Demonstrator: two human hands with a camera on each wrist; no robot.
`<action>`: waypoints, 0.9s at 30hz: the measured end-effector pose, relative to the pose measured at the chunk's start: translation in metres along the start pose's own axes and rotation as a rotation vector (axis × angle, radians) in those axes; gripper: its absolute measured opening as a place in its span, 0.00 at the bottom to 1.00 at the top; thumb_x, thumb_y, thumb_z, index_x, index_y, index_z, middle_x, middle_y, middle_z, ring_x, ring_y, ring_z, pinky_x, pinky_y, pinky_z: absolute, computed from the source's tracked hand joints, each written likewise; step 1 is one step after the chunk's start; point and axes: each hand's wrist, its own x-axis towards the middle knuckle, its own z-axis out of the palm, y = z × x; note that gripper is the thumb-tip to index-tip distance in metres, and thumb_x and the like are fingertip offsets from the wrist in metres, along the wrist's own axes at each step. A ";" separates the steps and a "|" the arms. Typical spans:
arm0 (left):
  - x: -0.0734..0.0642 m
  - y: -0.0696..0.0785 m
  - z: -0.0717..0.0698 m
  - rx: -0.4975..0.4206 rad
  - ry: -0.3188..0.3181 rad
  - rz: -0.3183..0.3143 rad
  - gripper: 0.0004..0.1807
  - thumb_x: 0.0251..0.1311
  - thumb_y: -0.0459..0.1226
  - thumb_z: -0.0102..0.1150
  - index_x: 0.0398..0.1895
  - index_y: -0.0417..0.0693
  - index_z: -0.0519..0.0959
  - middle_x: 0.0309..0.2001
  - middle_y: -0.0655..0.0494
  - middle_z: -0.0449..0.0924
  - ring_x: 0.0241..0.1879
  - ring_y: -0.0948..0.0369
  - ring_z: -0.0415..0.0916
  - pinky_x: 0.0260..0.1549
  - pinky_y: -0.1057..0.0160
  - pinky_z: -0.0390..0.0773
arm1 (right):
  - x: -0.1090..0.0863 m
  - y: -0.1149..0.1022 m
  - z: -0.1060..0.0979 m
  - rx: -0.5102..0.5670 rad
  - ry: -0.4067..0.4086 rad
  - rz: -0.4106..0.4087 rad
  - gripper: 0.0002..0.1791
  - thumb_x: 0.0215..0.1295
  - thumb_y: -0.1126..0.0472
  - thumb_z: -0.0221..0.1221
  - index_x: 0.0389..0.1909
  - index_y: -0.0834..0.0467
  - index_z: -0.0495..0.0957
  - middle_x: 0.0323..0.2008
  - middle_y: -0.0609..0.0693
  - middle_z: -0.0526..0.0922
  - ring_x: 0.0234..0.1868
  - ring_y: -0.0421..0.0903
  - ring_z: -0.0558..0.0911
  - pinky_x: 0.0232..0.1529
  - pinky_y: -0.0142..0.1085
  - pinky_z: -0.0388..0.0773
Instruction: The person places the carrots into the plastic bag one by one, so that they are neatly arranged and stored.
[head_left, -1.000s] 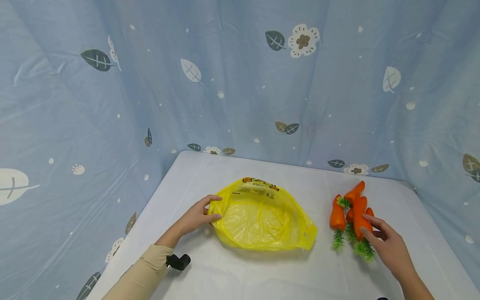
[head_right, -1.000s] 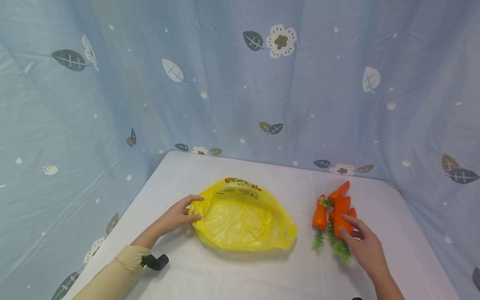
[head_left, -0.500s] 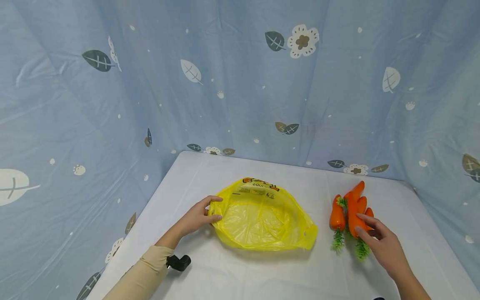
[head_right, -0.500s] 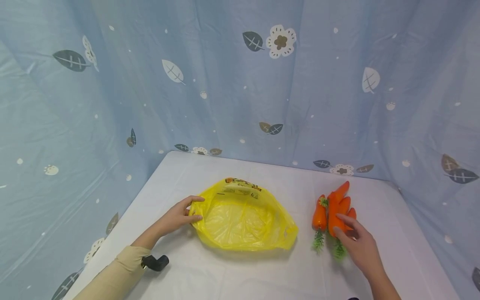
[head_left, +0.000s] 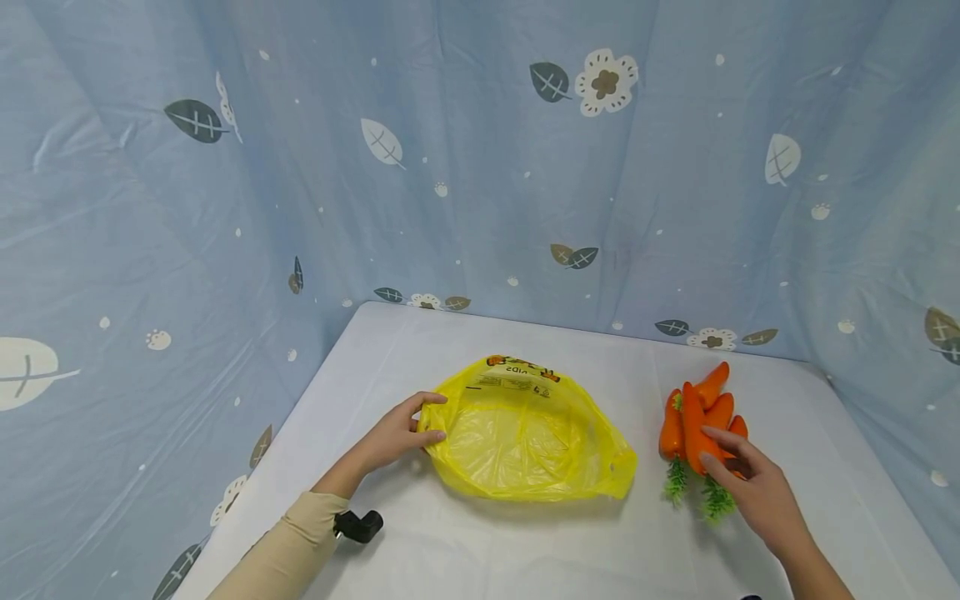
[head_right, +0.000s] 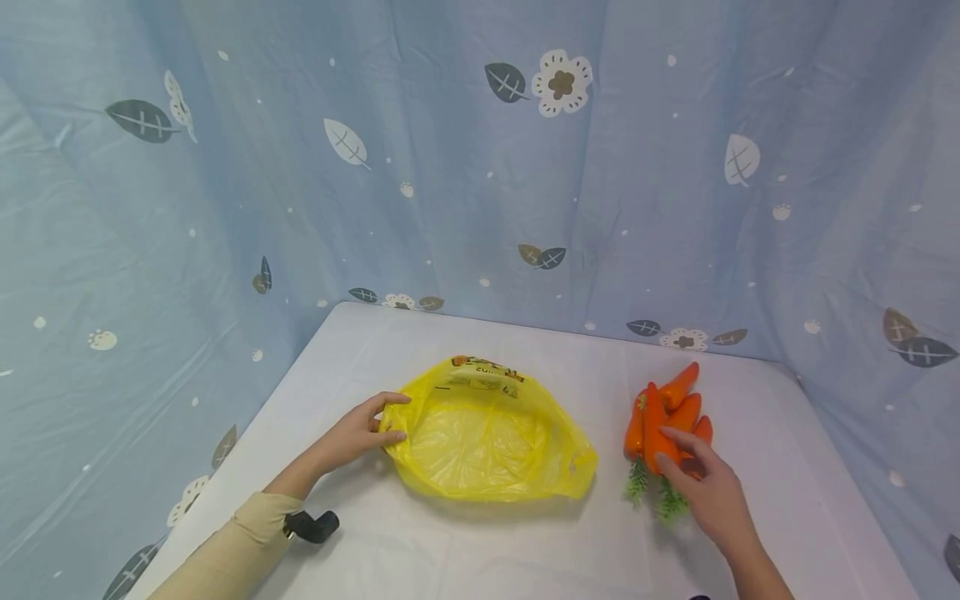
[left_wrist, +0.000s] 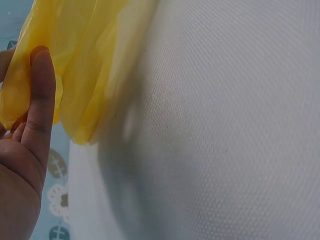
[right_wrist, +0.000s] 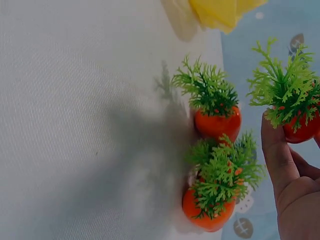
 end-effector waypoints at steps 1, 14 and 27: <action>0.000 0.000 0.000 0.001 0.001 0.000 0.33 0.66 0.38 0.68 0.71 0.42 0.66 0.60 0.40 0.74 0.37 0.56 0.84 0.36 0.55 0.85 | 0.000 -0.001 0.001 -0.004 0.000 -0.004 0.32 0.75 0.45 0.58 0.72 0.60 0.68 0.66 0.66 0.71 0.53 0.53 0.76 0.39 0.19 0.74; 0.000 0.002 0.002 -0.008 0.004 -0.004 0.33 0.66 0.36 0.68 0.71 0.42 0.66 0.60 0.40 0.74 0.37 0.56 0.84 0.35 0.59 0.85 | -0.004 -0.011 0.007 0.004 -0.012 -0.043 0.31 0.74 0.46 0.59 0.71 0.57 0.70 0.65 0.64 0.74 0.45 0.25 0.70 0.41 0.17 0.72; 0.001 0.003 0.004 -0.005 0.005 -0.004 0.33 0.65 0.37 0.68 0.71 0.43 0.67 0.60 0.40 0.74 0.38 0.56 0.85 0.35 0.60 0.84 | -0.005 -0.020 0.012 -0.006 -0.040 -0.054 0.31 0.74 0.46 0.59 0.70 0.58 0.71 0.63 0.62 0.75 0.51 0.46 0.78 0.43 0.20 0.74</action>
